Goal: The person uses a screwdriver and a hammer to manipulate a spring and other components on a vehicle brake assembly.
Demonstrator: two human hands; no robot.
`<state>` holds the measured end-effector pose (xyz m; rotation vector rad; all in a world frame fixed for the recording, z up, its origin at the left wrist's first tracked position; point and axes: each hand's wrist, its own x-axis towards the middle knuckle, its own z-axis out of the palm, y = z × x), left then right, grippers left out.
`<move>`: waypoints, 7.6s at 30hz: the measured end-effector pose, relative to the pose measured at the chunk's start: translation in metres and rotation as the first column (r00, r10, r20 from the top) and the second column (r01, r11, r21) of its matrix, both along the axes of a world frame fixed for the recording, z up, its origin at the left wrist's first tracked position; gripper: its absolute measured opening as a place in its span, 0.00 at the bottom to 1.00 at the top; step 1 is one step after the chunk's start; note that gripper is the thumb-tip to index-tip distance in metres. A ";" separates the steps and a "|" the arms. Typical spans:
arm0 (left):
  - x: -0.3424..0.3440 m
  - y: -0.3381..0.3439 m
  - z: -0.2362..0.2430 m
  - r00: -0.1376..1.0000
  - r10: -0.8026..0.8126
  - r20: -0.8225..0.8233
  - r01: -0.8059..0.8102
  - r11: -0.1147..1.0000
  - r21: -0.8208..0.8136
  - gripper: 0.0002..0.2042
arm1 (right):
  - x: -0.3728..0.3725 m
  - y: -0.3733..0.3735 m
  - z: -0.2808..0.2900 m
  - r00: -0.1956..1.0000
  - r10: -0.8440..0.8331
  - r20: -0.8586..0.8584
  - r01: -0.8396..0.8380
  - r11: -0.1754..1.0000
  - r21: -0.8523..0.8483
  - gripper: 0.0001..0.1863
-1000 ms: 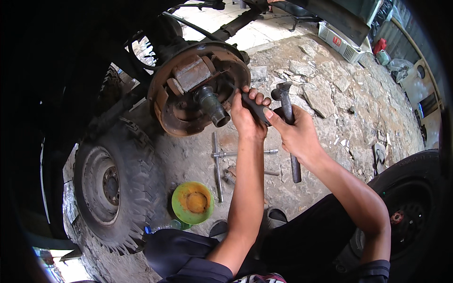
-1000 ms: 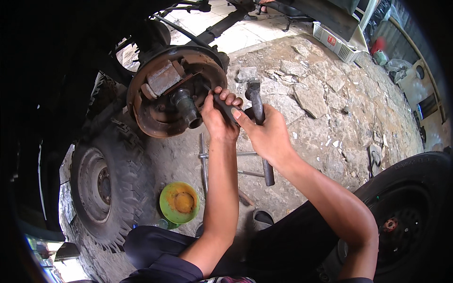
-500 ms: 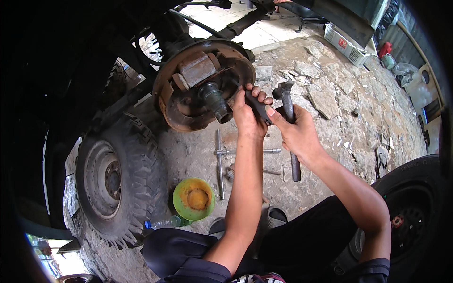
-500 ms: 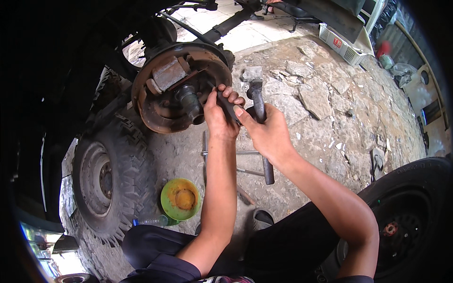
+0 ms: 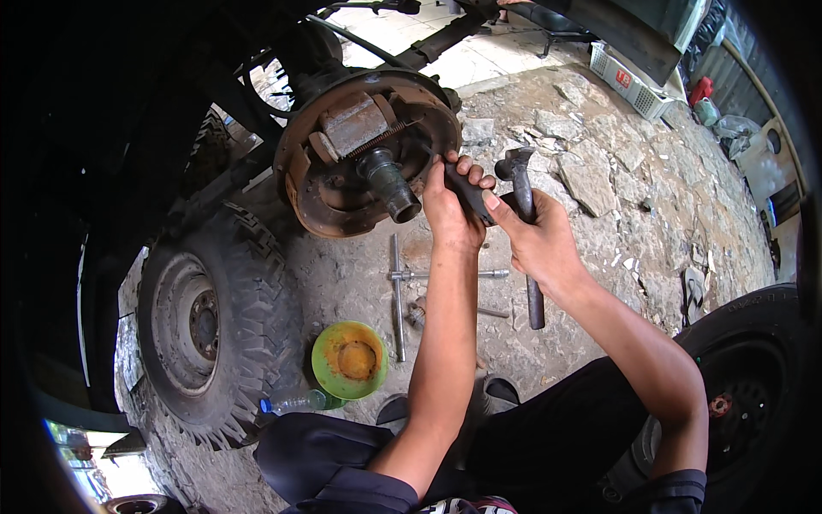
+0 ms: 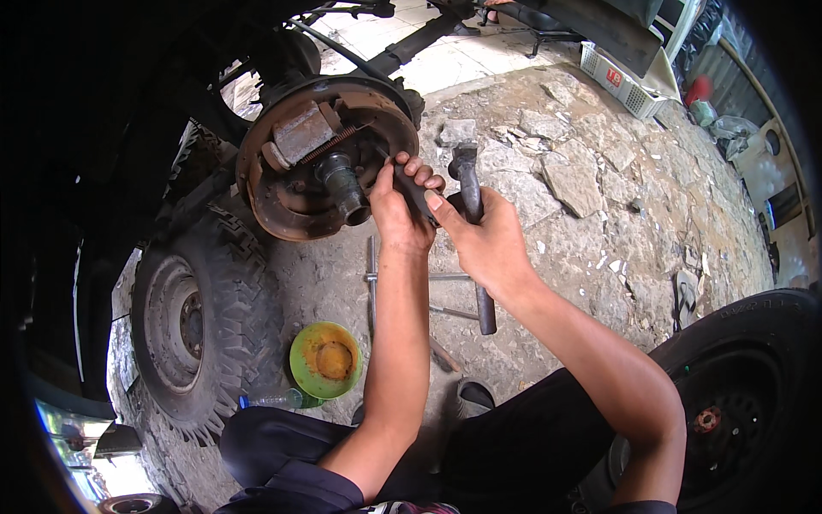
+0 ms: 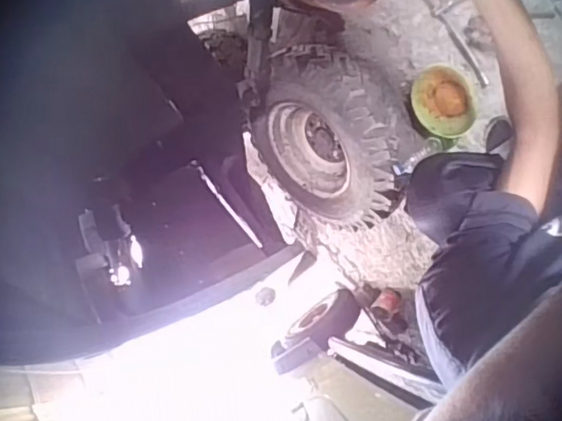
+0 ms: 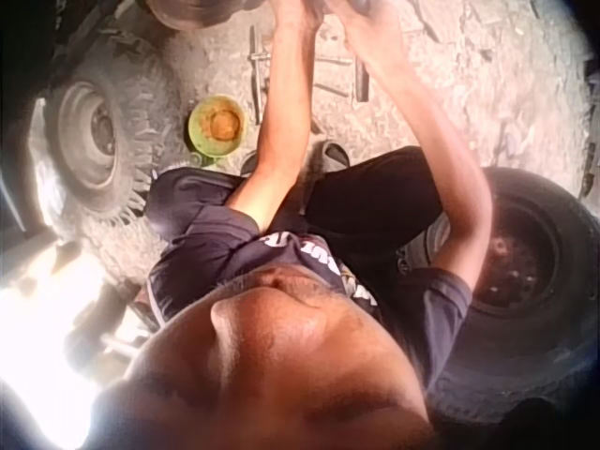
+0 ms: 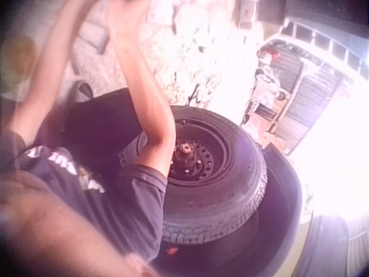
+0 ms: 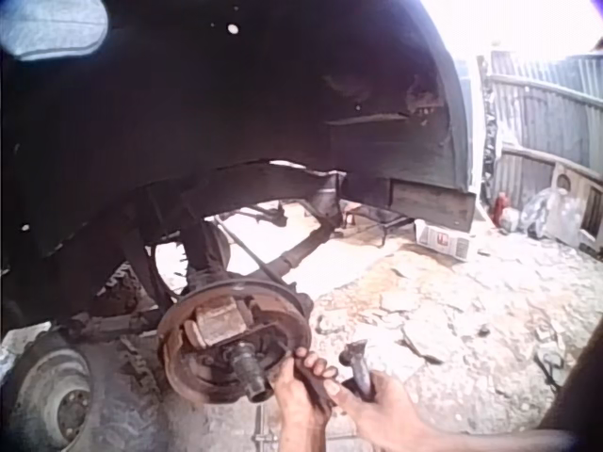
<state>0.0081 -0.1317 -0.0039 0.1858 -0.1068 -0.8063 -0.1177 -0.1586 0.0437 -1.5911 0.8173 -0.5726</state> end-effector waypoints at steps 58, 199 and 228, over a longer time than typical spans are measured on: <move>0.009 0.000 0.015 0.997 0.015 -0.082 -0.013 1.000 0.016 0.08 | -0.043 -0.009 -0.099 0.884 0.325 0.338 0.059 0.637 -0.768 0.02; -0.001 0.003 0.014 0.991 0.132 -0.025 -0.127 0.982 0.142 0.08 | -0.001 0.019 -0.078 0.890 -0.005 0.456 0.145 0.951 -0.273 0.14; 0.004 0.007 -0.014 0.995 -0.092 0.033 0.097 0.928 -0.361 0.11 | 0.002 0.019 -0.054 0.906 0.155 0.394 0.159 0.739 -0.655 0.10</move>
